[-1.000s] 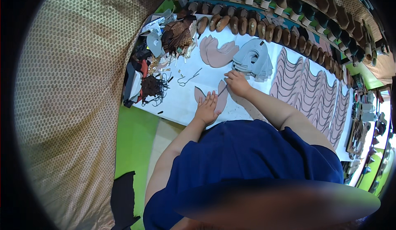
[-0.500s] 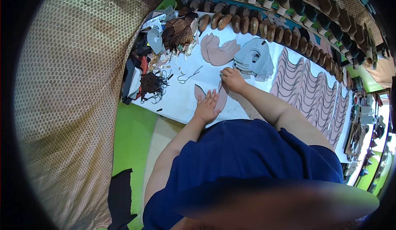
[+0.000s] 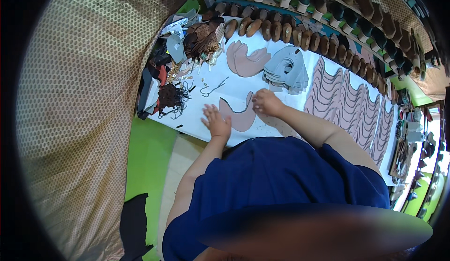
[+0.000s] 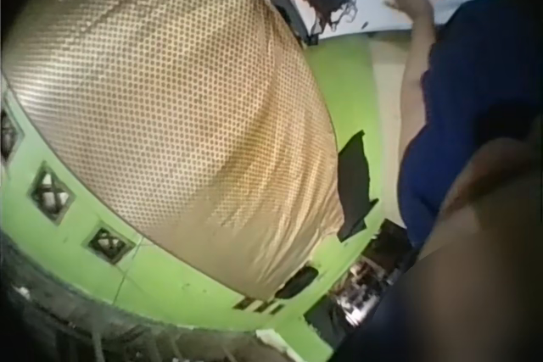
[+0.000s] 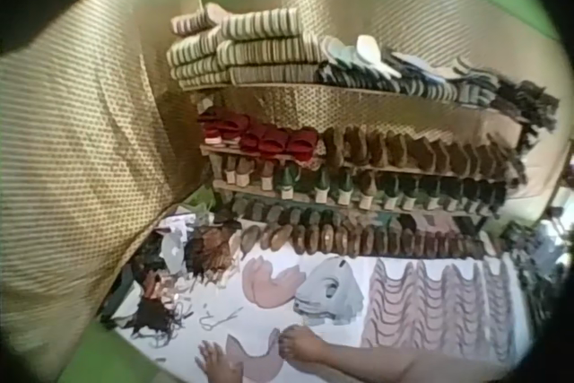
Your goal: Manually stitching and preparing shoe upper components at a workbench.
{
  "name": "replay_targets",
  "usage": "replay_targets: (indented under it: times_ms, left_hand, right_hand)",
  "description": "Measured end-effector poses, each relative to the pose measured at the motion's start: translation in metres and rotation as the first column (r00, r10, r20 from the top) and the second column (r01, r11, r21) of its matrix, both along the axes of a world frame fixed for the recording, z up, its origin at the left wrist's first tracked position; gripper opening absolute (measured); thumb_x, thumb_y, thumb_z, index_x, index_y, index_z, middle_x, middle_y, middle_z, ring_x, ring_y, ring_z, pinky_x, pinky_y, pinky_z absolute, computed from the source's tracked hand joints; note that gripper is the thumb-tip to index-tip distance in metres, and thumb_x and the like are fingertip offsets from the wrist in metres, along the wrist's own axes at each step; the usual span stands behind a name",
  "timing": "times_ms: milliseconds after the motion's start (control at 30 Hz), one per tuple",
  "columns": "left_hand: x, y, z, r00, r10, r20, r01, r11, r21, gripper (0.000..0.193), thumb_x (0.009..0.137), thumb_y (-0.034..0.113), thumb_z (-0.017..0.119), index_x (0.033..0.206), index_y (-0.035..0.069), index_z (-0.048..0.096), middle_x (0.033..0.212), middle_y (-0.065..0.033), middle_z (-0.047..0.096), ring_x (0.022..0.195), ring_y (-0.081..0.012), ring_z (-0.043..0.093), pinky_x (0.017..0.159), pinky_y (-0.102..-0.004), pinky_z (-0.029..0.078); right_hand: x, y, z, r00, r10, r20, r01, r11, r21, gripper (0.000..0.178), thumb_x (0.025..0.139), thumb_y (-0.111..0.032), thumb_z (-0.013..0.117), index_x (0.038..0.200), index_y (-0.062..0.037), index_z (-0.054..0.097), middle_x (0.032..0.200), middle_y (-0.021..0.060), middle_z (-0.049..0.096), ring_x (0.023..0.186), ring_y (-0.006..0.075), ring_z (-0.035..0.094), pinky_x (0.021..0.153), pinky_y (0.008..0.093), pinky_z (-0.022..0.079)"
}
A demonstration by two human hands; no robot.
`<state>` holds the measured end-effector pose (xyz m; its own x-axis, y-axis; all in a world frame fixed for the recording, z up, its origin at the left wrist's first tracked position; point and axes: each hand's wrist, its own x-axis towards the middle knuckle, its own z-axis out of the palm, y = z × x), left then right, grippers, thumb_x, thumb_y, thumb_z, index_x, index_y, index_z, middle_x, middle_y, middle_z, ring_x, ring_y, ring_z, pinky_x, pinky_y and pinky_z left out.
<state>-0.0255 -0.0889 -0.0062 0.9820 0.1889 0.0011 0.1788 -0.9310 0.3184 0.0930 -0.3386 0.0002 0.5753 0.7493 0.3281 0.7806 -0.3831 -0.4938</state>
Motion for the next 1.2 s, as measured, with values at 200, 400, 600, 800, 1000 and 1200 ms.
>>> replay_targets:
  times_ms: [200, 400, 600, 800, 1000, 1200]
  left_hand:
    - [0.002, 0.005, 0.016, 0.985, 0.159, -0.06, -0.162, 0.986, -0.039, 0.049, 0.086, 0.037, 0.066, 0.13, 0.016, 0.062, 0.164, -0.0205, 0.003, 0.151, -0.0433, -0.001, 0.115, -0.065, 0.004]
    - [0.026, 0.006, 0.013, 0.946, 0.298, -0.125, -0.31, 0.946, -0.089, 0.018, 0.086, 0.028, 0.068, 0.099, 0.017, 0.073, 0.164, -0.0154, 0.014, 0.151, -0.0405, 0.005, 0.116, -0.0641, 0.005]
    - [0.047, 0.009, 0.028, 0.952, 0.237, -0.191, -0.251, 0.967, -0.05, 0.033, 0.088, 0.027, 0.066, 0.119, 0.015, 0.068, 0.164, -0.0162, 0.017, 0.151, -0.0393, 0.007, 0.116, -0.0639, 0.007]
    - [0.017, -0.018, 0.009, 0.985, -0.174, -0.001, 0.174, 0.983, 0.055, 0.079, 0.09, 0.033, 0.061, 0.155, 0.006, 0.024, 0.163, -0.0124, 0.02, 0.151, -0.036, 0.015, 0.119, -0.0563, 0.012]
    - [-0.003, -0.018, -0.003, 0.812, -0.58, -0.065, 0.583, 0.812, 0.035, 0.072, 0.092, 0.037, 0.053, 0.151, 0.004, 0.031, 0.161, -0.0153, 0.024, 0.148, -0.0347, 0.025, 0.116, -0.056, 0.022]
    - [0.0, -0.019, -0.003, 0.79, -0.608, -0.084, 0.611, 0.792, 0.017, 0.068, 0.093, 0.038, 0.052, 0.15, 0.004, 0.036, 0.16, -0.0136, 0.029, 0.147, -0.0325, 0.028, 0.118, -0.0531, 0.022]
  right_hand:
    - [-0.029, -0.001, -0.007, 0.981, 0.127, 0.149, -0.131, 0.991, 0.02, 0.008, 0.07, -0.016, 0.071, 0.078, -0.0129, 0.072, 0.102, 0.0035, 0.066, 0.113, 0.0289, 0.058, 0.084, 0.0398, 0.052]
    - [-0.046, 0.017, -0.016, 0.959, 0.089, 0.268, -0.059, 0.991, -0.117, 0.019, 0.079, -0.018, 0.067, 0.094, -0.0084, 0.072, 0.12, 0.0042, 0.063, 0.132, 0.0285, 0.047, 0.095, 0.0432, 0.043]
    - [-0.064, 0.035, -0.011, 0.994, 0.077, 0.074, -0.067, 0.989, -0.128, 0.018, 0.078, -0.018, 0.069, 0.094, -0.011, 0.073, 0.124, 0.0036, 0.062, 0.132, 0.0277, 0.047, 0.094, 0.0452, 0.042]
    - [-0.031, 0.016, -0.02, 0.98, -0.184, -0.076, 0.185, 0.983, 0.009, 0.013, 0.073, -0.015, 0.072, 0.086, -0.0137, 0.075, 0.107, 0.0015, 0.07, 0.113, 0.0289, 0.058, 0.09, 0.0411, 0.048]
    - [-0.008, -0.004, -0.019, 0.935, -0.353, -0.023, 0.353, 0.935, -0.023, 0.011, 0.068, -0.017, 0.075, 0.08, -0.0161, 0.075, 0.107, -0.0008, 0.07, 0.112, 0.0253, 0.058, 0.086, 0.0424, 0.048]
    - [-0.002, 0.004, -0.018, 0.951, -0.308, 0.031, 0.31, 0.945, -0.102, 0.008, 0.071, -0.016, 0.072, 0.079, -0.0136, 0.073, 0.11, -0.0011, 0.068, 0.117, 0.0241, 0.055, 0.085, 0.0438, 0.046]
